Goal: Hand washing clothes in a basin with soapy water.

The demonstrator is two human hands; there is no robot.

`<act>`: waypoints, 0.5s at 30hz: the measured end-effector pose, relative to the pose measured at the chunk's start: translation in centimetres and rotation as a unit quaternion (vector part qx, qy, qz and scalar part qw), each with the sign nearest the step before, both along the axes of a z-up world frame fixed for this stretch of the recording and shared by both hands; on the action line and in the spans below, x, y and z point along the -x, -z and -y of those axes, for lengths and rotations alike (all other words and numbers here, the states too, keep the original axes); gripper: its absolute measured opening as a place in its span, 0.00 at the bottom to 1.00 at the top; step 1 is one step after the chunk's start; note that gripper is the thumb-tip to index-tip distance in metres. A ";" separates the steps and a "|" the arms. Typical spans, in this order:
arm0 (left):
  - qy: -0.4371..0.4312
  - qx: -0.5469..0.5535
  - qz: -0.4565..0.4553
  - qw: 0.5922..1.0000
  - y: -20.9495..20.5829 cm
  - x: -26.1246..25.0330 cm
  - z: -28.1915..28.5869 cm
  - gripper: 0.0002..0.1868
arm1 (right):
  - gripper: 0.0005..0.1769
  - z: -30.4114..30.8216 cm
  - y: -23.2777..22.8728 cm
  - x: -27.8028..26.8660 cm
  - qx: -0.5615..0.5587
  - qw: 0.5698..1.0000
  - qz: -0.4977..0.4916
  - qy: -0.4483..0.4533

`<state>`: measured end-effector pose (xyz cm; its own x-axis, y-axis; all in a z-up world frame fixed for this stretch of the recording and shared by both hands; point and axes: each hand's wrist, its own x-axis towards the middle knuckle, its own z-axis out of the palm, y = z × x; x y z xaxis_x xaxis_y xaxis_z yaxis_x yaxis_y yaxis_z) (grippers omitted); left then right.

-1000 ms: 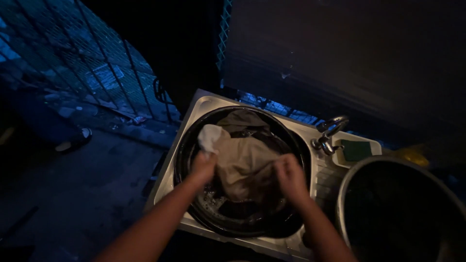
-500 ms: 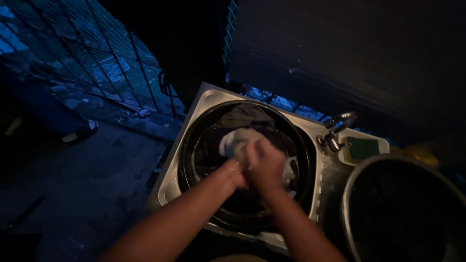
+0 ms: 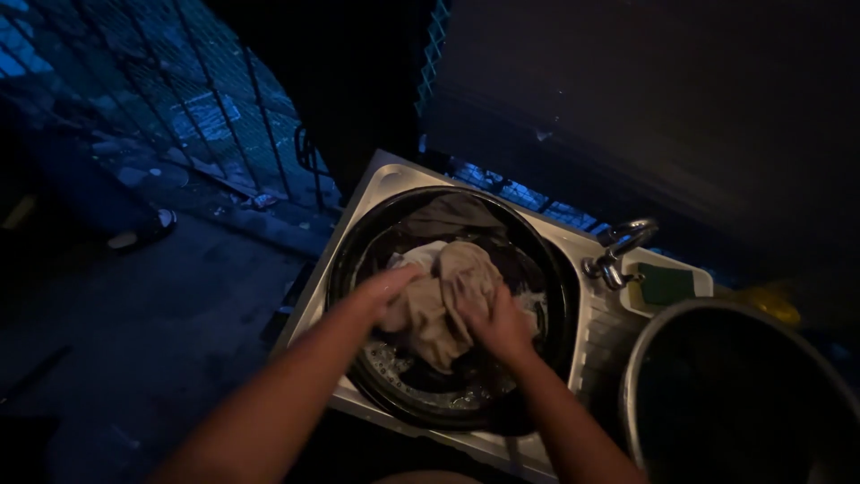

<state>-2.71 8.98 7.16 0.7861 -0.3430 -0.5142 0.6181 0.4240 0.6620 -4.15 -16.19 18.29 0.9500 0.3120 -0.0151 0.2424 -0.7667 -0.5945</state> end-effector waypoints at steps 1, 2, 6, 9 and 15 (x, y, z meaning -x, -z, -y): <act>0.043 -0.297 0.000 0.954 0.8 -0.2 -0.9 0.27 | 0.44 1.2 0.4 -0.1 0.073 0.996 -0.008 -0.043; 0.081 -0.566 0.001 0.821 1.5 -0.4 -1.7 0.33 | 0.44 2.3 0.8 -0.2 0.145 0.986 -0.016 -0.085; -0.197 -0.600 0.395 0.667 -16.0 3.3 2.6 0.29 | 0.28 2.5 -3.2 -1.4 0.033 0.982 -0.082 -0.168; -0.124 -0.511 0.637 0.563 -18.3 2.5 3.6 0.16 | 0.25 0.3 -10.1 -0.6 -0.045 0.966 -0.083 -0.240; 0.057 -0.311 0.503 0.804 -17.0 1.0 1.8 0.22 | 0.24 2.0 -10.1 -0.8 0.045 0.979 -0.088 -0.178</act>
